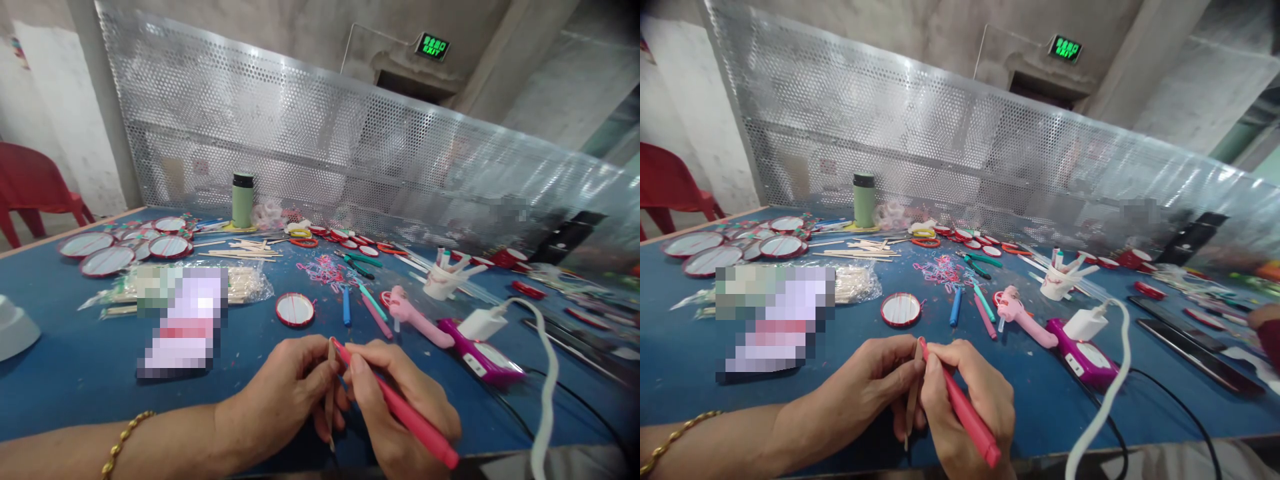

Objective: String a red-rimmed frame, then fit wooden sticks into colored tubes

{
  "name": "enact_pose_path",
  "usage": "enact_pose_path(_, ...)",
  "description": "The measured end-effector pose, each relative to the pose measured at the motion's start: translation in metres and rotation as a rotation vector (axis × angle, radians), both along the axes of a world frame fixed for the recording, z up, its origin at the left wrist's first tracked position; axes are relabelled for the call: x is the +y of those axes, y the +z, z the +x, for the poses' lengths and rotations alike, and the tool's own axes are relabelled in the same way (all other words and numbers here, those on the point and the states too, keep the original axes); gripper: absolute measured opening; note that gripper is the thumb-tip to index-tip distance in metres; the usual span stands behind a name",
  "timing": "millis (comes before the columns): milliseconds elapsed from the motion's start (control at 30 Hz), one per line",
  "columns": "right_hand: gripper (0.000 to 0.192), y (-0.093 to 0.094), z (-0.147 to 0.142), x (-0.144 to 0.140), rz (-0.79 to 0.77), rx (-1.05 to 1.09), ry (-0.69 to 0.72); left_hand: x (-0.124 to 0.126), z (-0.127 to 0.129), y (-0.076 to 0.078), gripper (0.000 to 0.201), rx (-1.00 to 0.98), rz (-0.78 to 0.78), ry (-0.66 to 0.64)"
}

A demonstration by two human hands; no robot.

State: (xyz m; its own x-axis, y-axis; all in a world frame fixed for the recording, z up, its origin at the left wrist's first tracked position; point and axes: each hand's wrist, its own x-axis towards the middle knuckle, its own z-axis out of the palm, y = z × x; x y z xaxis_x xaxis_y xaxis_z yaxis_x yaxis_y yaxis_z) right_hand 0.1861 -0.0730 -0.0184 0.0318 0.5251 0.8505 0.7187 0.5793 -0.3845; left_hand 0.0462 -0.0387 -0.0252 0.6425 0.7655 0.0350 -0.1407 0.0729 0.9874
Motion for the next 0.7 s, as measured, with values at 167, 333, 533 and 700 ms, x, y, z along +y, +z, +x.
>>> enact_pose_path(167,0.015,-0.0009,0.0002,0.0004,0.01,-0.02,-0.045,0.0017,0.0005,-0.0027,0.045,-0.013,0.006,-0.006)
enact_pose_path(333,0.016,0.0037,-0.0014,-0.002,-0.041,0.01,-0.035,0.001,0.0012,-0.0028,0.044,-0.014,0.005,-0.004)
enact_pose_path(533,0.014,0.0019,0.0001,-0.0002,-0.017,-0.003,-0.01,0.0009,0.0003,-0.0002,0.043,0.004,0.002,0.004)
enact_pose_path(700,0.016,0.003,-0.0002,-0.0012,-0.047,-0.013,-0.067,0.0014,0.0015,-0.0034,0.041,-0.021,-0.003,0.007)
